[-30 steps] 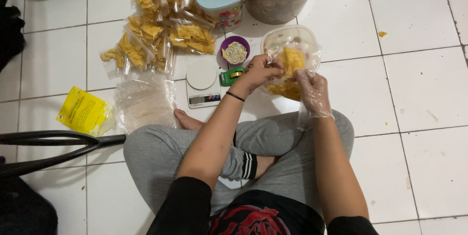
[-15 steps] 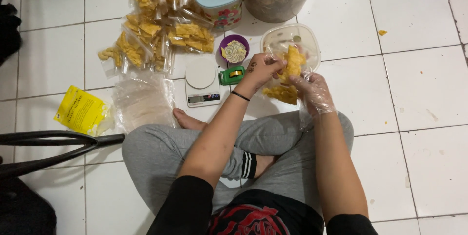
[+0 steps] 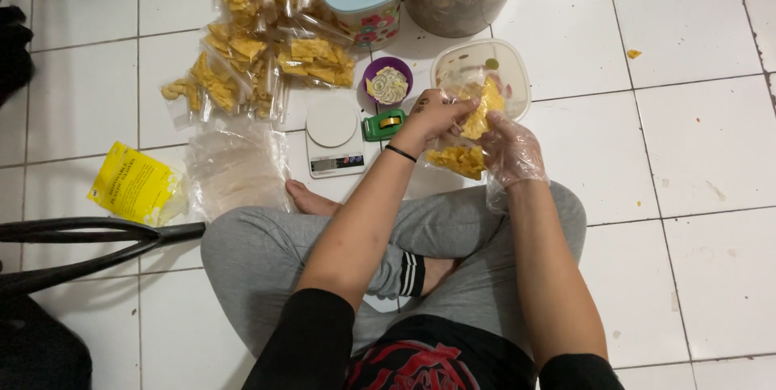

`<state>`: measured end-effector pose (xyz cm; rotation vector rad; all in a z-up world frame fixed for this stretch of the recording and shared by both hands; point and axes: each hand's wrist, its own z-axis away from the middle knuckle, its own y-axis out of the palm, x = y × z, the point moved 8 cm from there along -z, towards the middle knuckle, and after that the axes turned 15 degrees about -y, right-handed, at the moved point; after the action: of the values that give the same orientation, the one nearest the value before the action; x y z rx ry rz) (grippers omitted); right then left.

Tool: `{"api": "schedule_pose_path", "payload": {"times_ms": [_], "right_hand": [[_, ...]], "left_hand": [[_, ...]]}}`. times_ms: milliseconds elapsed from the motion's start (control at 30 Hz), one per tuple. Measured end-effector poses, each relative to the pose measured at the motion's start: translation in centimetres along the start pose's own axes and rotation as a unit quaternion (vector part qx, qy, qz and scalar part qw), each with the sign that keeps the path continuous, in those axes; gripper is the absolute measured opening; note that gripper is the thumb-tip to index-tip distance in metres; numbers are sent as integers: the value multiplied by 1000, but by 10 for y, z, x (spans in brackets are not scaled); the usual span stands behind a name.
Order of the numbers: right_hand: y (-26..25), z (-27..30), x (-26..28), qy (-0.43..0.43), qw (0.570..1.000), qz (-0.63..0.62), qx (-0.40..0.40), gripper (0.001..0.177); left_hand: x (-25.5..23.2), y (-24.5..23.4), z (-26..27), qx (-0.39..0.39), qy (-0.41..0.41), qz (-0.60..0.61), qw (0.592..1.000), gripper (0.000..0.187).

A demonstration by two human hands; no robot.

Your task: Packing chips into small plastic bags and weighing them on a digital scale

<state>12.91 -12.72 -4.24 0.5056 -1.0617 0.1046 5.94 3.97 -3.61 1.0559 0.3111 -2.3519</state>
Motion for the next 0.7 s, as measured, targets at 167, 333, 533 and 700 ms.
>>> {"api": "schedule_pose_path", "payload": {"times_ms": [167,333,533,700], "right_hand": [[45,48,44,31,999,-8,13,48],[26,27,22,40,998,-56,7,23],[16,10,11,5,996,-77,36,21],[24,13,15,14,998,-7,58,62]], "left_hand": [[-7,-1,11,-10,-16,34,999,21],[-4,0,11,-7,-47,110,993,17],[0,1,1,-2,-33,27,999,28],[-2,-5,0,7,-32,29,999,22]]}}
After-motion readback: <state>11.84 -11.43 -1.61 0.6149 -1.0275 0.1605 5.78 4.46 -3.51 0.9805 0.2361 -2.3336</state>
